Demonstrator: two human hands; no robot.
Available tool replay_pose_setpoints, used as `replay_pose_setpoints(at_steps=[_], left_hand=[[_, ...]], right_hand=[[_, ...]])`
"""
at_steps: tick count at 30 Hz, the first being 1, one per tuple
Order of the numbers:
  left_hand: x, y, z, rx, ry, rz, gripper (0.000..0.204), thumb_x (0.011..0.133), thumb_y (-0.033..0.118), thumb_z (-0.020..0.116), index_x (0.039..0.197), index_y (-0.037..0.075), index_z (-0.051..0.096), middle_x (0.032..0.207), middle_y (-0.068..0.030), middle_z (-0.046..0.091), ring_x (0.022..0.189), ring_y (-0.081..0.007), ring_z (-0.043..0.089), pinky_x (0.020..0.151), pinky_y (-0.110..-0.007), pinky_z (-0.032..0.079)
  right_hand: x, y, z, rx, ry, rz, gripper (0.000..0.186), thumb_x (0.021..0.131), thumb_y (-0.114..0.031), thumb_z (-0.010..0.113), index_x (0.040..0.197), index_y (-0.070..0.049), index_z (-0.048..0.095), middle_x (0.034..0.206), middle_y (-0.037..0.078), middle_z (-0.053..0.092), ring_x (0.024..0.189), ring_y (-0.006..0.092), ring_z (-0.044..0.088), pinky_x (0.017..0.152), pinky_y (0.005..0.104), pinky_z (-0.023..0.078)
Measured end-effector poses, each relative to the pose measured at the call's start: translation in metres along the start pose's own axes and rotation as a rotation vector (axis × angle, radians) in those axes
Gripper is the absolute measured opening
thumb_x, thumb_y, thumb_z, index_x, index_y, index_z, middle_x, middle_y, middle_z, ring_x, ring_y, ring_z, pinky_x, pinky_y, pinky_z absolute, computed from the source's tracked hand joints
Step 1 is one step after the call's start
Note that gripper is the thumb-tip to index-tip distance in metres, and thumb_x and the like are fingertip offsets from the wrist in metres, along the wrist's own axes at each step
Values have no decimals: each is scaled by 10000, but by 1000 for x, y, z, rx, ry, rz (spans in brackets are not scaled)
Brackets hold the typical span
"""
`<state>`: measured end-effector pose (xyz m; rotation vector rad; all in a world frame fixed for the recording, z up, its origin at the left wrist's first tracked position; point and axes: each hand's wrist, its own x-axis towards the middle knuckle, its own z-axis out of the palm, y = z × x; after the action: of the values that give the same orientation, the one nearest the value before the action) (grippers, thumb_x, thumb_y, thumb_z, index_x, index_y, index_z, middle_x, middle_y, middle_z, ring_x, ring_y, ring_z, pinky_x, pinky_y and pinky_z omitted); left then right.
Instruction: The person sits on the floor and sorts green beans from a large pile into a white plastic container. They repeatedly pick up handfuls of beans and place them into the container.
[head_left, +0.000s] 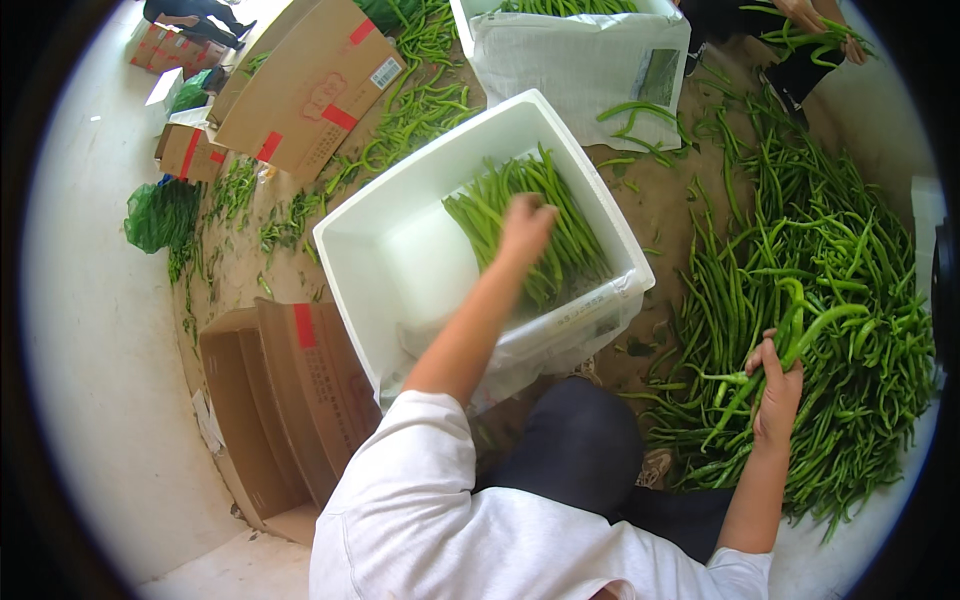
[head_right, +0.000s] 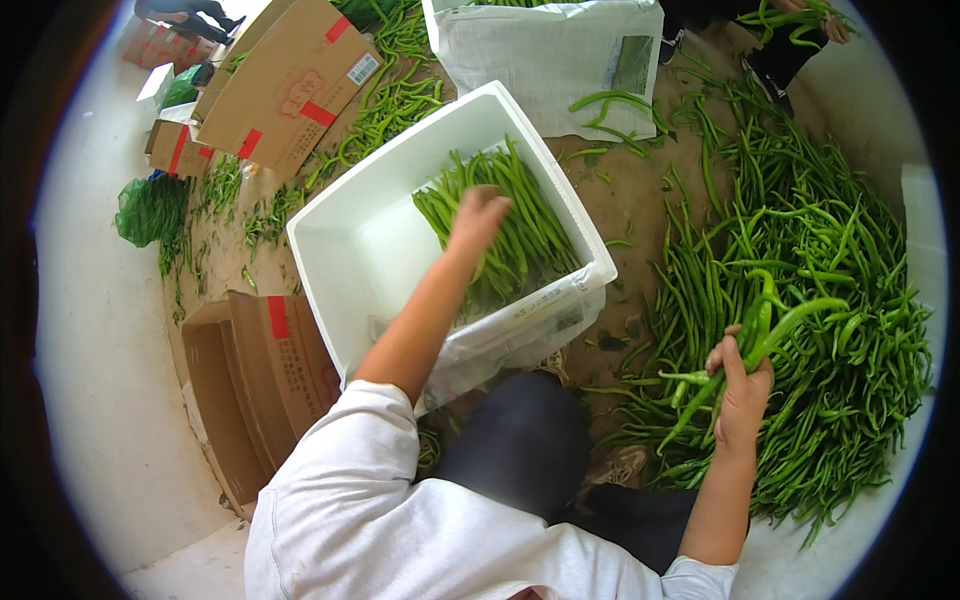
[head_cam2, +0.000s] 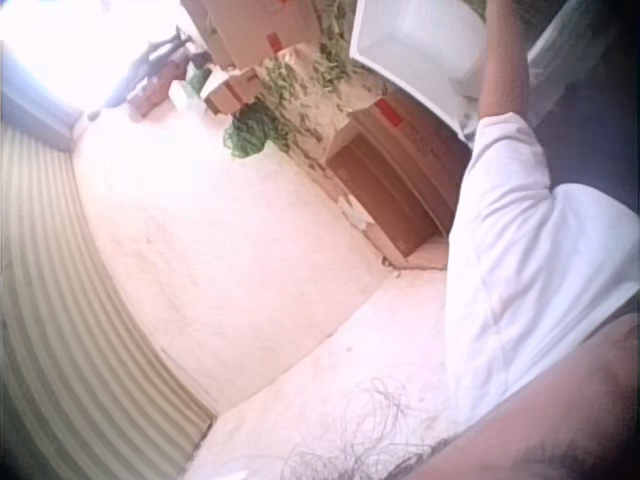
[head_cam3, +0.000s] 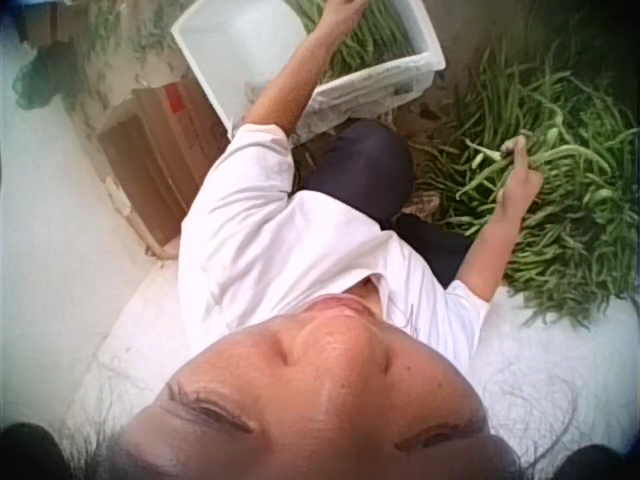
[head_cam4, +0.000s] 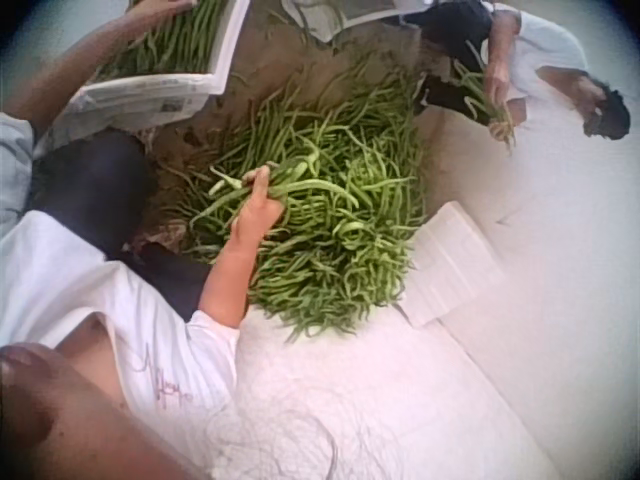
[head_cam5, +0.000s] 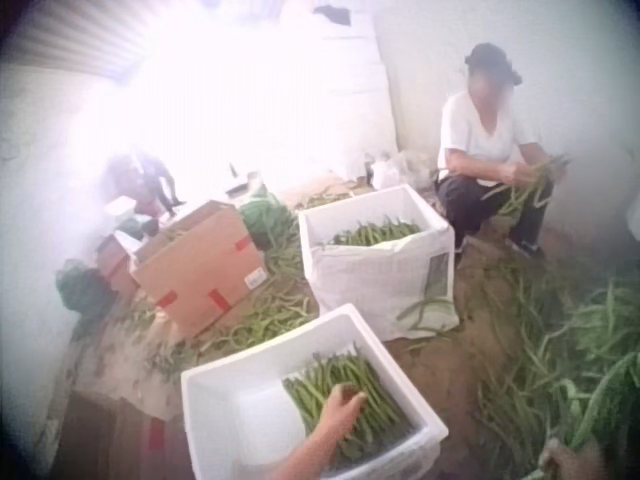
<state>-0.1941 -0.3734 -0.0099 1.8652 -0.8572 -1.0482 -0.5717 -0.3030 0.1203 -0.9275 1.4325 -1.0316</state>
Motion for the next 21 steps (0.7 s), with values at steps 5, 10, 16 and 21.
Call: replay_pose_setpoints(at_steps=[5, 10, 16, 21], left_hand=[[-160, 108, 30, -418, -936, 292, 460, 922, 226, 594, 1298, 20, 425, 1083, -99, 520, 1024, -181, 490, 894, -335, 413], [-202, 142, 5, -696, -429, 385, 200, 960, 151, 483, 1071, -3, 545, 1003, -75, 588, 936, -135, 551, 839, -284, 455], [-213, 116, -178, -102, 537, 510, 310, 959, 312, 455, 942, 34, 592, 835, -79, 656, 816, -175, 586, 817, -338, 445], [-266, 53, -407, 197, 1271, 250, 377, 931, 294, 553, 1090, -47, 521, 941, -155, 617, 838, -215, 599, 744, -348, 473]], right_hand=[[-25, -24, 85, -407, -65, -378, 354, 849, -90, 637, 1172, -11, 516, 917, 44, 604, 820, 139, 574, 734, 274, 468], [-74, -67, 135, -593, -432, -856, 678, 696, -40, 674, 1321, -2, 414, 1336, 225, 428, 1200, 389, 447, 999, 400, 384], [-105, -77, 104, -642, -397, -933, 549, 751, -49, 650, 1279, -55, 502, 1352, 157, 433, 1231, 353, 418, 1034, 403, 344], [-105, -31, 27, -583, -223, -520, 393, 846, -16, 579, 1235, -34, 525, 1320, 103, 472, 1171, 237, 500, 917, 335, 461]])
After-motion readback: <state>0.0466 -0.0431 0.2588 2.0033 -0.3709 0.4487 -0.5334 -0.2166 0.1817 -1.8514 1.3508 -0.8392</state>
